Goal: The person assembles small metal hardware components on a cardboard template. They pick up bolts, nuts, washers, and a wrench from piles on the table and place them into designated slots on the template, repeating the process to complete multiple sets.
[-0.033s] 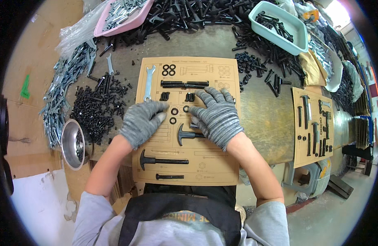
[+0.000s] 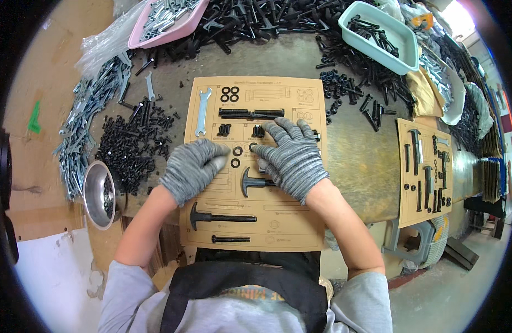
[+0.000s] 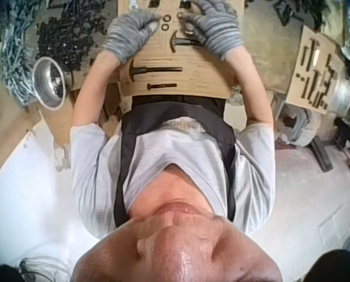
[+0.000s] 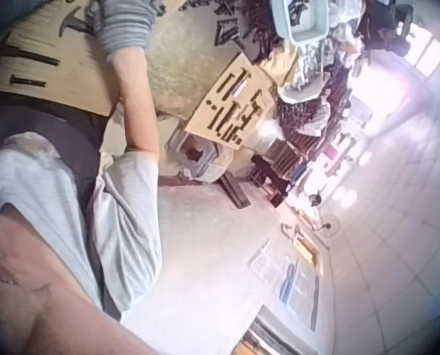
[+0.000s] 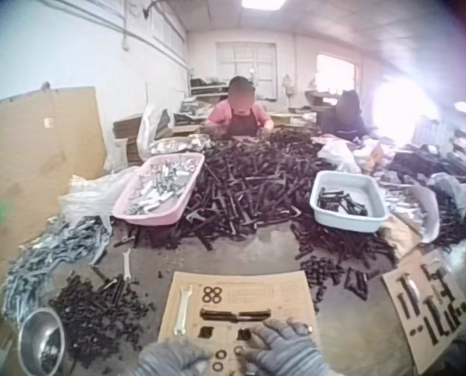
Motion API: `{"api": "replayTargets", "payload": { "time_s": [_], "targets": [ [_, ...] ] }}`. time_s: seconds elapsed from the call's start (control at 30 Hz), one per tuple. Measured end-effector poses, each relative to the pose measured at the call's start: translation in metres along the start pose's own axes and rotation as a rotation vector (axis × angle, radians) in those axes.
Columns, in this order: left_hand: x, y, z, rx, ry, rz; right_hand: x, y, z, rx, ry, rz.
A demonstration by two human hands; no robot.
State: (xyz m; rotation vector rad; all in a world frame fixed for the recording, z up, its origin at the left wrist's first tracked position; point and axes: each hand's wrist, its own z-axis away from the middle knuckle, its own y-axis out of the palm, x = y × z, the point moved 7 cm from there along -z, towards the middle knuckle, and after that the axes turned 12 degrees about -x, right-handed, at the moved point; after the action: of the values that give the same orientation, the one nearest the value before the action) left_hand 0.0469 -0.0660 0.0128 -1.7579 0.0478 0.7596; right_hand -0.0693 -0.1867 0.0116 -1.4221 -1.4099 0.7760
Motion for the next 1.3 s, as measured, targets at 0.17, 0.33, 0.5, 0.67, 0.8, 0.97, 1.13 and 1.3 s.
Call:
{"api": "replayTargets", "payload": {
  "time_s": [0.17, 0.33, 0.5, 0.67, 0.8, 0.97, 1.13, 1.3],
  "targets": [
    [-0.018, 0.009, 0.019, 0.028, 0.211, -0.135, 0.023, 0.011, -0.011, -0.016, -0.085, -0.026],
    [-0.010, 0.019, 0.017, 0.020, 0.234, -0.298, 0.018, 0.014, -0.011, 0.055, -0.059, 0.051],
    [-0.004, 0.022, 0.001, -0.041, 0.207, -0.374, 0.012, 0.015, -0.004, 0.077, -0.033, 0.054],
    [-0.001, 0.027, -0.005, -0.004, 0.191, -0.361, 0.013, 0.017, -0.006, 0.094, -0.021, 0.072],
    [-0.001, 0.023, -0.007, -0.020, 0.188, -0.312, 0.007, 0.008, -0.004, 0.028, 0.029, -0.002],
    [-0.018, 0.024, -0.011, 0.010, 0.189, -0.170, -0.017, -0.014, 0.013, 0.010, 0.080, 0.051],
    [-0.027, 0.046, -0.023, 0.204, 0.177, -0.230, -0.011, -0.009, 0.014, 0.050, 0.062, 0.069],
    [-0.026, 0.043, -0.022, 0.212, 0.150, -0.222, -0.014, 0.000, 0.012, 0.030, 0.065, 0.092]
  ]
}}
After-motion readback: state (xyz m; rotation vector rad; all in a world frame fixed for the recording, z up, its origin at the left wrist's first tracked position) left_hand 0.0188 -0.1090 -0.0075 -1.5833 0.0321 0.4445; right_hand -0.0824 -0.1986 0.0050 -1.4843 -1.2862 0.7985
